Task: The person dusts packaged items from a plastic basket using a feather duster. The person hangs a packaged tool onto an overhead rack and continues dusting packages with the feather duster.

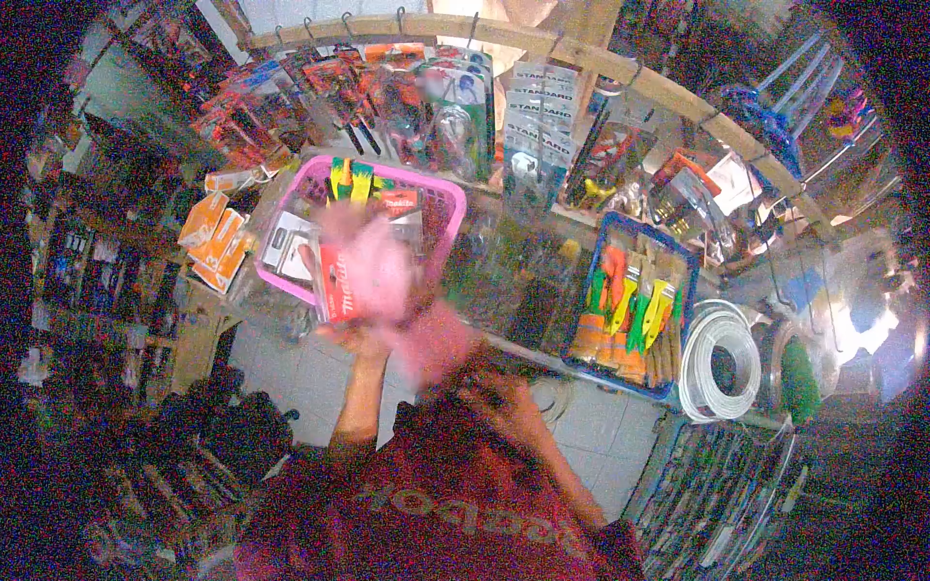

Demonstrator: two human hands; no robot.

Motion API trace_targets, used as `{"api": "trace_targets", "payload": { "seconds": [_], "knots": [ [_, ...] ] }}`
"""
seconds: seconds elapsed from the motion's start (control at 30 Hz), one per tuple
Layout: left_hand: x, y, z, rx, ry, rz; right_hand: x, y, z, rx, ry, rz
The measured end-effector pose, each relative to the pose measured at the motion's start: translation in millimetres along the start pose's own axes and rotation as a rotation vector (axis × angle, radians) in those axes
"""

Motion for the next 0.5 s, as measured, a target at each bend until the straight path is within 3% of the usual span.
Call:
{"api": "trace_targets", "payload": {
  "seconds": [0.07,0.17,0.37,0.47,0.5],
  "knots": [
    [4,-1,1,0.009,-0.013,0.001,7,3,10,-0.145,0.08,0.064],
    [9,-6,-1,0.032,-0.022,-0.002,-8,-8,11,0.081,-0.131,-0.039],
    [11,-21,-10,0.076,-0.041,-0.005,3,-10,6,0.039,0.002,0.046],
    [11,-31,-20,0.101,-0.042,-0.012,-9,-15,7,-0.004,0.004,-0.173],
    [12,-34,-23,0.107,-0.044,-0.01,-1,-14,9,-0.088,0.033,-0.126]
  ]
}}
Point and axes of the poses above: each hand's wrist, its own y-axis away from the middle knuckle, its own x-axis out of the palm, z = x × y, the point moved 9 cm from there along -y, towards the middle knuckle, and after that the axes turned 7 degrees about x, right-handed, at the moved point
